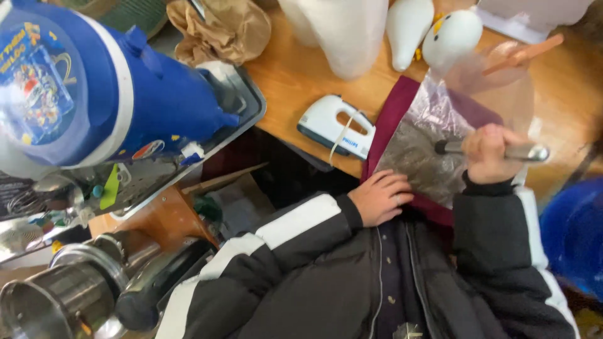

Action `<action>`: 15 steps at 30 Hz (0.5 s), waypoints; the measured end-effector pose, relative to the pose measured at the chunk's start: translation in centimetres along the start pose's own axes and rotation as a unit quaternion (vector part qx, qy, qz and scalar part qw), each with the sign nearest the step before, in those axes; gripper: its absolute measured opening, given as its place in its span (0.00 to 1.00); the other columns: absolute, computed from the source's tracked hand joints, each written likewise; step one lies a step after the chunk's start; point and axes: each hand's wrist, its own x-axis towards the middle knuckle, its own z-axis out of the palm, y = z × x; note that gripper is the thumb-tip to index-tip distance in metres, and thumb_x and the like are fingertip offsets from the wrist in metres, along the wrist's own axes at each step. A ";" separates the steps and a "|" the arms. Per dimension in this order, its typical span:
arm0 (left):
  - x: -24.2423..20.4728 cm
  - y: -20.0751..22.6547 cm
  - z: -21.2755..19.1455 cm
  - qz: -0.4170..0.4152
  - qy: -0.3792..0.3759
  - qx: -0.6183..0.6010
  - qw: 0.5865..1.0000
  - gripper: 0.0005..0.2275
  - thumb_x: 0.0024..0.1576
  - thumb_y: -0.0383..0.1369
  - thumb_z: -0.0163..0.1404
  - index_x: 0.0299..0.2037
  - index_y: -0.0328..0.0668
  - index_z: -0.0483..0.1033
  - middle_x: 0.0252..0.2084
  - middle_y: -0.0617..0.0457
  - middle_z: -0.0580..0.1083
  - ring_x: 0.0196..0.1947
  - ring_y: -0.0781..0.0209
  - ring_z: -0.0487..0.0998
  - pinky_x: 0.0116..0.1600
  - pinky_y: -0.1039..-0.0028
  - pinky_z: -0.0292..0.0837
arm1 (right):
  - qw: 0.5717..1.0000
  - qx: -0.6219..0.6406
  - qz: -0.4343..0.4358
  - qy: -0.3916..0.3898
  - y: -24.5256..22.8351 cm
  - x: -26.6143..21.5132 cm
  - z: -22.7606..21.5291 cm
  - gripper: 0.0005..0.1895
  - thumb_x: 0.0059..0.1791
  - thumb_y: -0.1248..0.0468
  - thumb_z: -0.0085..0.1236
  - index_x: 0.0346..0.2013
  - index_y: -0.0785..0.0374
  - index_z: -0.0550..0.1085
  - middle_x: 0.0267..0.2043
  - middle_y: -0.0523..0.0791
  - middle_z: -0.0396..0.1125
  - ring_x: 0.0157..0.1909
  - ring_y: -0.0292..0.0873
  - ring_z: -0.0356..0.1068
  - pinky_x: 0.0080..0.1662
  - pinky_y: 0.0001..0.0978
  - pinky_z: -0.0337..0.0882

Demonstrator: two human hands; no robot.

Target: The person repeatedly strikes a plastic bag containing a dark granular material with a hammer to crush its contents. The bag is placed on a maroon cloth on a wooden table. The person occasionally repositions the bag while continuing to hammer.

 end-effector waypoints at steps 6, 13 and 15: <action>2.5 0.6 -1.7 -0.009 -0.011 0.024 1.000 0.34 0.55 0.42 0.62 0.69 0.40 0.60 0.74 0.43 0.59 0.75 0.48 0.59 0.79 0.55 0.51 | 0.994 -0.009 0.011 -0.105 -1.3 0.4 -1.8 0.23 0.57 0.67 0.38 0.18 0.63 0.48 0.14 0.48 0.45 0.17 0.43 0.46 0.26 0.35 0.47; 3.7 0.4 -2.4 -0.057 -0.097 0.251 0.961 0.43 0.63 0.67 0.44 0.77 0.46 0.45 0.79 0.53 0.46 0.80 0.55 0.45 0.81 0.60 0.41 | 0.999 0.040 -0.015 0.003 -5.8 0.9 -1.3 0.08 0.54 0.65 0.48 0.33 0.64 0.62 0.24 0.48 0.55 0.26 0.43 0.56 0.34 0.34 0.62; 3.7 0.6 -2.2 -0.061 -0.065 0.200 0.976 0.41 0.61 0.63 0.43 0.76 0.46 0.47 0.79 0.53 0.48 0.80 0.55 0.48 0.82 0.59 0.44 | 0.999 0.053 0.000 -0.001 -8.0 1.1 -0.3 0.13 0.56 0.65 0.46 0.27 0.62 0.58 0.19 0.44 0.50 0.20 0.37 0.49 0.26 0.27 0.54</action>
